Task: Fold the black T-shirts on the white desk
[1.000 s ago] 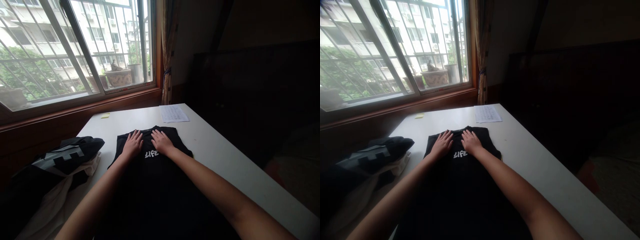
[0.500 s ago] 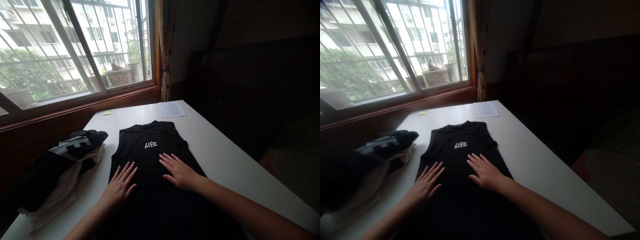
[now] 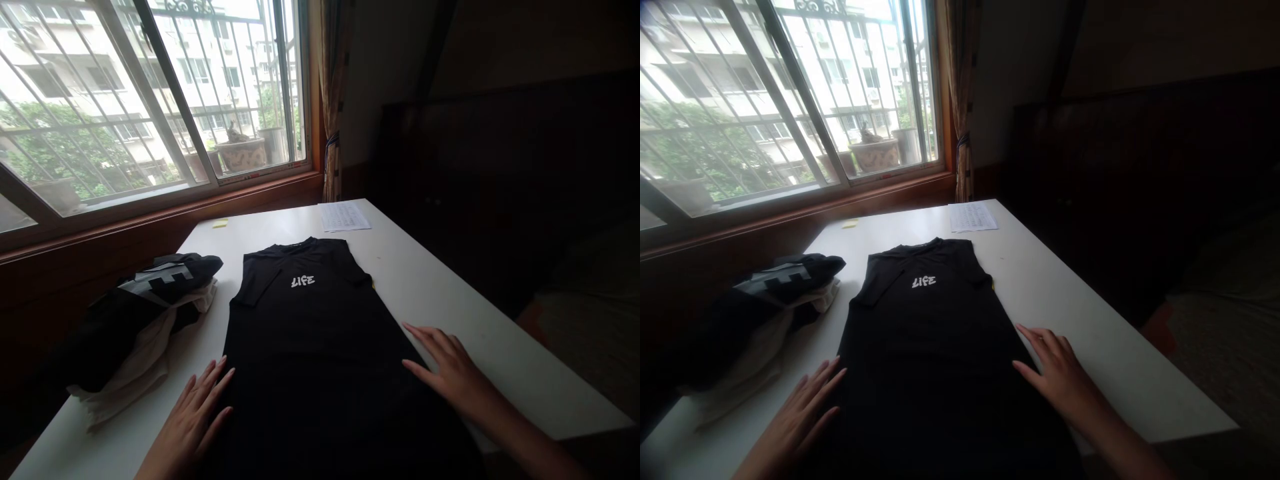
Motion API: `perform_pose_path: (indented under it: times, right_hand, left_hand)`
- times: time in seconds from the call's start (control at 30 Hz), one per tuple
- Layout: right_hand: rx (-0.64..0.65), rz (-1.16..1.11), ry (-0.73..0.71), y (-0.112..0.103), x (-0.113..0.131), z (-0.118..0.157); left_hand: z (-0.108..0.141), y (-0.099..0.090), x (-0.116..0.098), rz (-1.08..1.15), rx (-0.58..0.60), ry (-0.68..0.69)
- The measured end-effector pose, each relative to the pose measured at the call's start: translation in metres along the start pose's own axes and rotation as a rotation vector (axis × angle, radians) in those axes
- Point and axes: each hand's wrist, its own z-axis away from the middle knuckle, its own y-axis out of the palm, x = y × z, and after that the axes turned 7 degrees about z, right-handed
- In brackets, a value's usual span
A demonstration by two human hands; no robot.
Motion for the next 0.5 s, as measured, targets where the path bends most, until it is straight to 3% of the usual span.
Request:
perform_pose_path:
  times: [0.2, 0.37, 0.5]
  right_hand:
    - [0.317, -0.265, 0.231, -0.02, 0.009, 0.021]
    - [0.476, -0.496, 0.224, -0.039, 0.03, 0.025]
    - [0.624, -0.736, 0.197, -0.057, 0.042, 0.024]
  left_hand:
    - [0.005, 0.002, 0.003, 0.014, -0.025, -0.037]
    - [-0.004, 0.001, -0.003, 0.074, -0.051, 0.003]
    - [-0.017, -0.009, -0.025, 0.159, -0.068, 0.026]
